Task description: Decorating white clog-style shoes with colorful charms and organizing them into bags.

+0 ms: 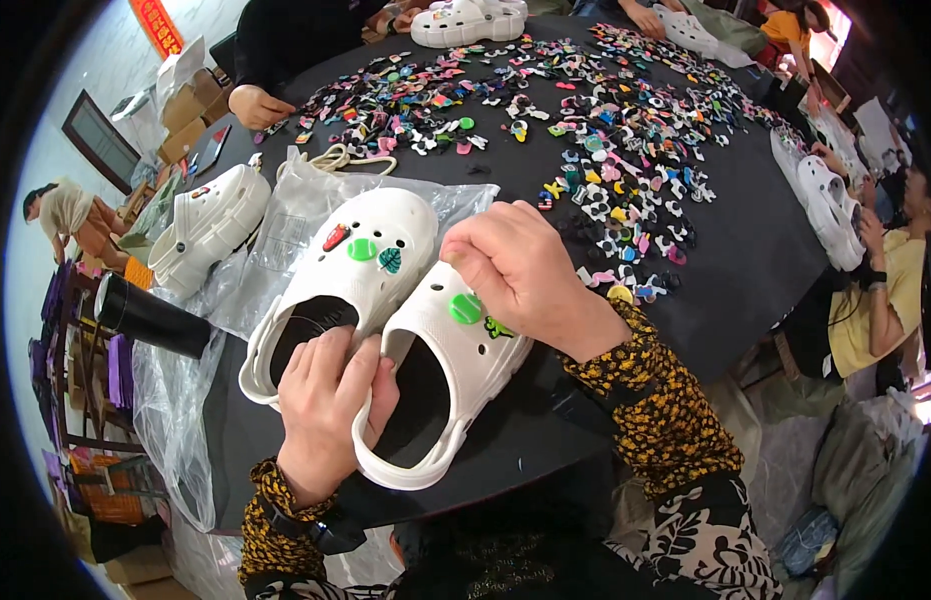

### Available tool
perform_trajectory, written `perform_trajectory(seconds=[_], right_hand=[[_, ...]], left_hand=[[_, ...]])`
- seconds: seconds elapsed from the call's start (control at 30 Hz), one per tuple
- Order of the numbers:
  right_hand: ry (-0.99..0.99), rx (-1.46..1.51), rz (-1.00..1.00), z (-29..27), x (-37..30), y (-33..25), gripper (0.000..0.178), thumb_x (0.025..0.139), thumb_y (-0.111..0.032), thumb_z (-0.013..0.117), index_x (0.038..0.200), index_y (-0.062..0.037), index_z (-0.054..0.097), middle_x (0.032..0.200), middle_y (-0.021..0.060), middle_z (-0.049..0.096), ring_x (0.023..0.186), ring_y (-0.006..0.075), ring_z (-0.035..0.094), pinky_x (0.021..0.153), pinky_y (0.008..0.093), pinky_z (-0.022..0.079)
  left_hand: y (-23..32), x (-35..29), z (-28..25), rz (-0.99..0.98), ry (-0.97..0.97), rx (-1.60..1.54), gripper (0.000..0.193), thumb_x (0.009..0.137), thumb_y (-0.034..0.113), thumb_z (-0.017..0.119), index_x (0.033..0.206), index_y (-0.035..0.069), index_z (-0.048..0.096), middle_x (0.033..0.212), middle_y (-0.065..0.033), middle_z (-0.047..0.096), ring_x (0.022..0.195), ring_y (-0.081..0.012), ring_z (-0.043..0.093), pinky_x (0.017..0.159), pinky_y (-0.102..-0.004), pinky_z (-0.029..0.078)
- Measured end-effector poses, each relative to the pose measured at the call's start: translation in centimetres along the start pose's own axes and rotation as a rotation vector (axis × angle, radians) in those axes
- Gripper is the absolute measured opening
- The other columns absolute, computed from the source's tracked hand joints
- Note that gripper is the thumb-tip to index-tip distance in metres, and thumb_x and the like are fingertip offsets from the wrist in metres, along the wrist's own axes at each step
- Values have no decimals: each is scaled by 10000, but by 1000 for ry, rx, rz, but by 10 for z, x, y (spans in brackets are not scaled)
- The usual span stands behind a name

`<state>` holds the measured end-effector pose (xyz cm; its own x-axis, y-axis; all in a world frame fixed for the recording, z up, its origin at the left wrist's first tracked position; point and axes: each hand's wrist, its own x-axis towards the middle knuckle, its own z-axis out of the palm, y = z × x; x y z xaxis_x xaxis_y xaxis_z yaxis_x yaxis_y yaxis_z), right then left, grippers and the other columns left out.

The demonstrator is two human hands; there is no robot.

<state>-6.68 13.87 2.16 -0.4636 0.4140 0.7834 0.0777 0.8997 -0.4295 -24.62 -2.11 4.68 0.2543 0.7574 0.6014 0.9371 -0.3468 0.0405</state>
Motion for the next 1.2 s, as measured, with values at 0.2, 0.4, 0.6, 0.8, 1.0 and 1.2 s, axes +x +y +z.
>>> perform_trajectory(seconds=[0.2,0.4,0.6,0.8,1.0,1.2], right_hand=[[-88,-87,-68,-6,5,-6,128,896,-188,630,832,-81,602,711,77,593,712,278,596,693,408,448],[-95,-68,-114,-5,5,-3,123,887,-172,657,833,-79,597,661,69,578,621,273,602,610,394,453],[1,-130,-186,-2,2,-3,106,866,-120,692,873,-68,599,656,61,577,576,270,595,549,375,455],[108,-155,-269,-1,1,-8,78,871,-72,673,896,-45,604,669,75,582,566,275,593,535,357,469],[228,116,119,-5,-2,-1,97,919,-130,638,910,-36,613,677,109,616,587,279,630,536,384,489],[-137,126,66,-14,-3,-10,122,912,-164,629,890,-46,606,660,146,615,631,325,651,542,392,493]], left_hand=[[0,-1,1,9,5,-6,233,753,42,686,975,-5,634,886,-157,588,694,-304,589,629,-391,468],[1,1,1,5,0,-54,228,747,26,688,969,1,642,877,-150,593,697,-304,595,633,-390,471],[1,3,2,-8,2,-62,222,741,18,689,958,0,645,875,-147,596,706,-305,602,638,-389,475],[-4,0,6,-20,12,-13,204,737,27,700,931,9,639,842,-133,554,689,-307,576,610,-400,454],[-1,1,6,-42,13,-42,181,737,30,700,907,15,643,845,-133,553,692,-307,574,613,-400,456],[-4,-1,4,-78,28,-40,159,737,34,703,886,20,649,842,-124,549,688,-303,570,605,-395,458]])
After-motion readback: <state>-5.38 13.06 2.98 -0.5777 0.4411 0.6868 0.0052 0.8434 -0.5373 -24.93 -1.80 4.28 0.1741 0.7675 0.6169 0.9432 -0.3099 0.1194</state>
